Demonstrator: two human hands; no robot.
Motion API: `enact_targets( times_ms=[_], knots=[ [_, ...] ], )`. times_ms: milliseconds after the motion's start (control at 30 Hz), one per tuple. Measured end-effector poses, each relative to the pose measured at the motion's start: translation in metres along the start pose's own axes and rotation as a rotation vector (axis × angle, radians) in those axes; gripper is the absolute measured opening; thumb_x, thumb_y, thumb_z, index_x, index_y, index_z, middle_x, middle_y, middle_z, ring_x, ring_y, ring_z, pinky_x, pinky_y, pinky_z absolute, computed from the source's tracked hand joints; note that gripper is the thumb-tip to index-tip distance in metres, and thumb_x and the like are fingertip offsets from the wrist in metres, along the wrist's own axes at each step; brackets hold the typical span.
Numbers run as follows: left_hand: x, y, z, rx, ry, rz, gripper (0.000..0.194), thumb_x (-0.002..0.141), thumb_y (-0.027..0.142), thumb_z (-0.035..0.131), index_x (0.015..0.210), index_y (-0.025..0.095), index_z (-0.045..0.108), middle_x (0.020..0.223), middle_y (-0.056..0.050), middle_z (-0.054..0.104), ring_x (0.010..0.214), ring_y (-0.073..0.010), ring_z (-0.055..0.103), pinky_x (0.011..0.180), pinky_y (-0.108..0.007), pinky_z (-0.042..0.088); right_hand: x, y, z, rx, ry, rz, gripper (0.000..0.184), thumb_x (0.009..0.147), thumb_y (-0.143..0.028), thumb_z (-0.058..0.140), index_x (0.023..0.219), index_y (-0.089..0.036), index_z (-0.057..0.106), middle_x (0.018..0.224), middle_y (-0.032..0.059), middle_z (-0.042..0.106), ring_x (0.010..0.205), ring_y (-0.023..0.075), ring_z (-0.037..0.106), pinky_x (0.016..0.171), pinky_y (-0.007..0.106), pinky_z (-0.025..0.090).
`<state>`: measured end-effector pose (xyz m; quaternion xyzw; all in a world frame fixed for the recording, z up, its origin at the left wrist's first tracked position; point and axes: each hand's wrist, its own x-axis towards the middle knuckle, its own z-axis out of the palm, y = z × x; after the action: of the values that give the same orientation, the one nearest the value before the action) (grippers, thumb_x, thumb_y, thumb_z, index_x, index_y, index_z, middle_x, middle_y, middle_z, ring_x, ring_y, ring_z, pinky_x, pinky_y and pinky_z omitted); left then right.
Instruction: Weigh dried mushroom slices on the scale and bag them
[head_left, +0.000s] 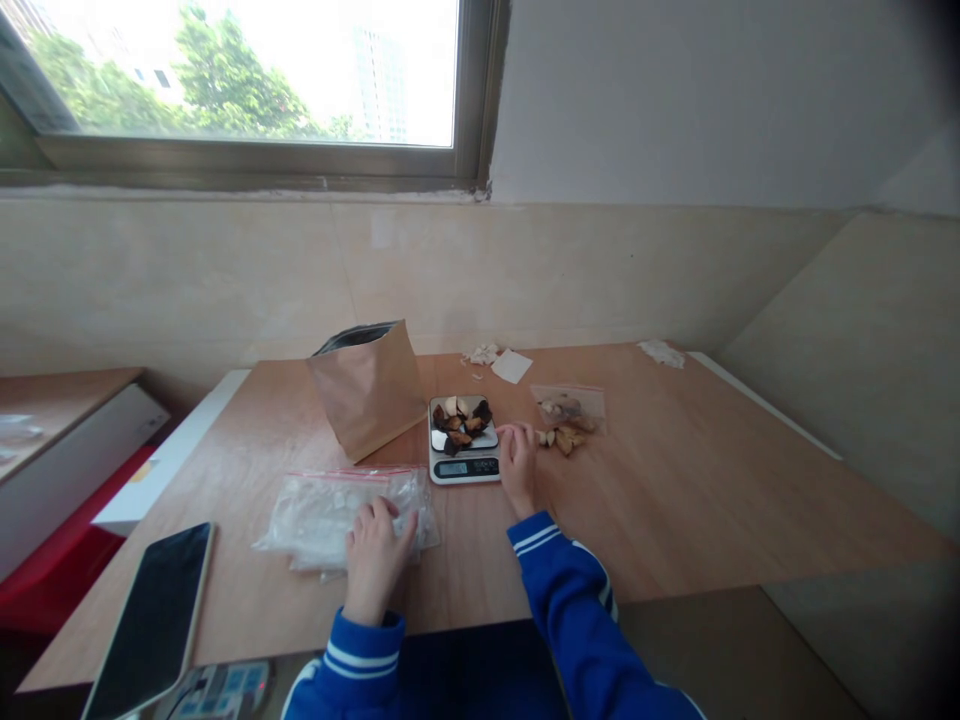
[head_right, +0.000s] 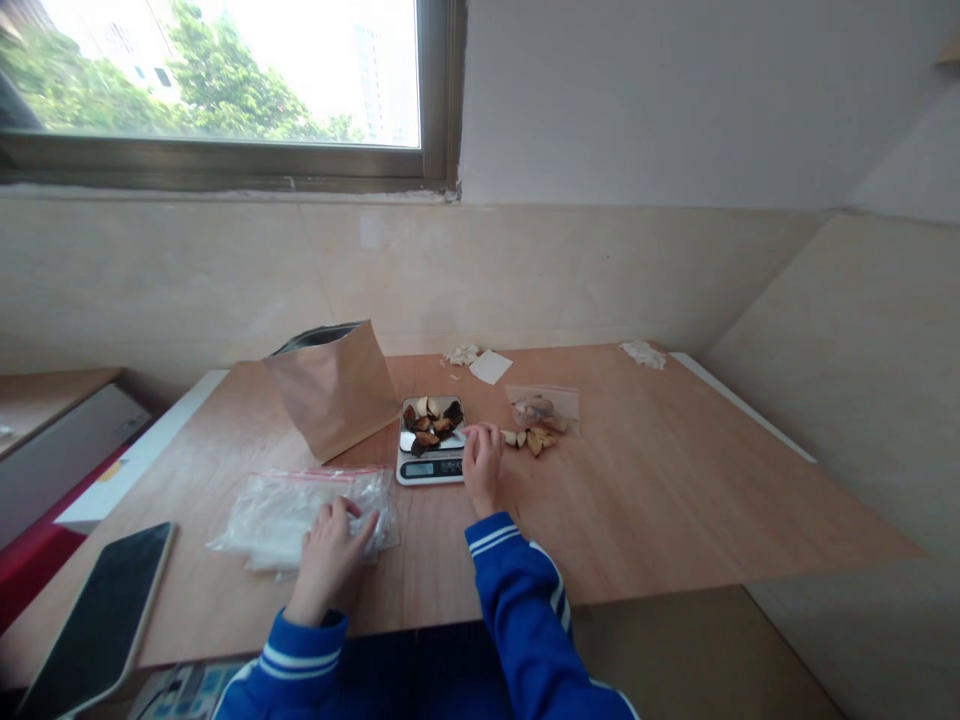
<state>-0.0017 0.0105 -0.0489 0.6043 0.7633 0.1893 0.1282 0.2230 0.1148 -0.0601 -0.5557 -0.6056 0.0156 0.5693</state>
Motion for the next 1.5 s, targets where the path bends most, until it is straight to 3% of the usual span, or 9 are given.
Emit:
enact_targets(
  times_ms=[100, 233, 433, 700, 933, 1067, 1267, 1367, 1500],
  knots=[
    [0.012, -0.008, -0.001, -0.222, 0.156, -0.018, 0.026, 0.087, 0.041, 0.045, 0.092, 0.017, 0.05, 0.086, -0.011, 0.054, 0.09, -0.0312, 0.058, 0.08, -0.049, 0.047, 0.0, -0.001, -0.001, 0.004, -0.008, 0.005, 0.03, 0.098, -0.027, 0.034, 0.083, -0.02, 0.059, 0.089, 0.0067, 0.054, 0.09, 0.0219, 0.051, 0.085, 0.039, 0.04],
    [0.034, -0.025, -0.01, -0.293, 0.48, 0.15, 0.037, 0.082, 0.029, 0.05, 0.115, 0.011, 0.048, 0.117, -0.019, 0.047, 0.124, -0.0341, 0.041, 0.099, -0.054, 0.04, -0.001, -0.002, -0.002, 0.016, -0.006, 0.017, 0.031, 0.097, -0.027, 0.033, 0.082, -0.02, 0.059, 0.088, 0.007, 0.054, 0.089, 0.0218, 0.051, 0.084, 0.039, 0.041],
    [0.057, -0.052, -0.004, -0.251, 0.375, 0.116, 0.03, 0.082, 0.031, 0.049, 0.106, 0.014, 0.057, 0.116, -0.018, 0.05, 0.111, -0.0327, 0.053, 0.093, -0.052, 0.045, -0.003, -0.002, -0.003, 0.028, -0.007, 0.013, 0.031, 0.097, -0.027, 0.033, 0.082, -0.02, 0.059, 0.087, 0.0065, 0.053, 0.088, 0.0215, 0.051, 0.084, 0.039, 0.041],
    [0.06, -0.058, -0.016, -0.328, 0.432, 0.042, 0.028, 0.084, 0.035, 0.047, 0.093, 0.013, 0.06, 0.098, -0.012, 0.048, 0.082, -0.0234, 0.055, 0.083, -0.046, 0.048, -0.007, -0.011, -0.01, 0.051, -0.033, 0.001, 0.029, 0.097, -0.025, 0.034, 0.082, -0.02, 0.059, 0.088, 0.0066, 0.054, 0.09, 0.0218, 0.051, 0.085, 0.039, 0.042],
    [0.041, -0.012, -0.057, -0.409, 0.602, 0.259, 0.019, 0.086, 0.036, 0.051, 0.088, 0.018, 0.059, 0.091, -0.006, 0.053, 0.085, -0.0217, 0.056, 0.082, -0.039, 0.048, -0.032, -0.052, -0.017, 0.257, -0.266, -0.013, 0.027, 0.097, -0.027, 0.036, 0.083, -0.021, 0.058, 0.083, 0.0049, 0.058, 0.083, 0.0192, 0.056, 0.078, 0.033, 0.045],
    [0.021, 0.024, -0.07, -0.472, 0.538, 0.496, 0.012, 0.09, 0.029, 0.051, 0.09, 0.02, 0.059, 0.095, -0.006, 0.057, 0.093, -0.0201, 0.057, 0.087, -0.036, 0.048, -0.045, -0.087, -0.019, 0.464, -0.415, 0.067, 0.032, 0.099, -0.035, 0.033, 0.088, -0.022, 0.06, 0.086, 0.0047, 0.06, 0.085, 0.0183, 0.058, 0.079, 0.031, 0.045],
    [0.002, 0.053, -0.056, -0.529, 0.398, 0.735, 0.012, 0.088, 0.017, 0.054, 0.099, 0.022, 0.055, 0.096, -0.004, 0.06, 0.092, -0.0169, 0.061, 0.083, -0.032, 0.051, -0.032, -0.124, -0.032, 0.691, -0.444, 0.346, 0.037, 0.098, -0.049, 0.032, 0.105, -0.023, 0.057, 0.098, 0.0039, 0.062, 0.084, 0.0163, 0.059, 0.079, 0.029, 0.048],
    [-0.002, 0.063, -0.043, -0.586, 0.454, 0.758, 0.027, 0.087, 0.014, 0.055, 0.112, 0.023, 0.051, 0.106, -0.006, 0.057, 0.101, -0.0175, 0.059, 0.086, -0.034, 0.053, -0.026, -0.133, -0.035, 0.745, -0.54, 0.356, 0.031, 0.093, -0.05, 0.046, 0.107, -0.023, 0.055, 0.101, 0.0037, 0.063, 0.091, 0.0172, 0.061, 0.081, 0.029, 0.05],
    [-0.001, 0.076, -0.031, -0.778, 0.538, 0.709, 0.042, 0.084, 0.017, 0.061, 0.121, 0.021, 0.04, 0.117, -0.011, 0.046, 0.1, -0.0176, 0.058, 0.076, -0.032, 0.055, -0.023, -0.136, -0.032, 0.815, -0.46, 0.411, 0.028, 0.09, -0.049, 0.054, 0.101, -0.023, 0.058, 0.098, 0.0034, 0.065, 0.09, 0.0182, 0.064, 0.083, 0.031, 0.052]
  ],
)
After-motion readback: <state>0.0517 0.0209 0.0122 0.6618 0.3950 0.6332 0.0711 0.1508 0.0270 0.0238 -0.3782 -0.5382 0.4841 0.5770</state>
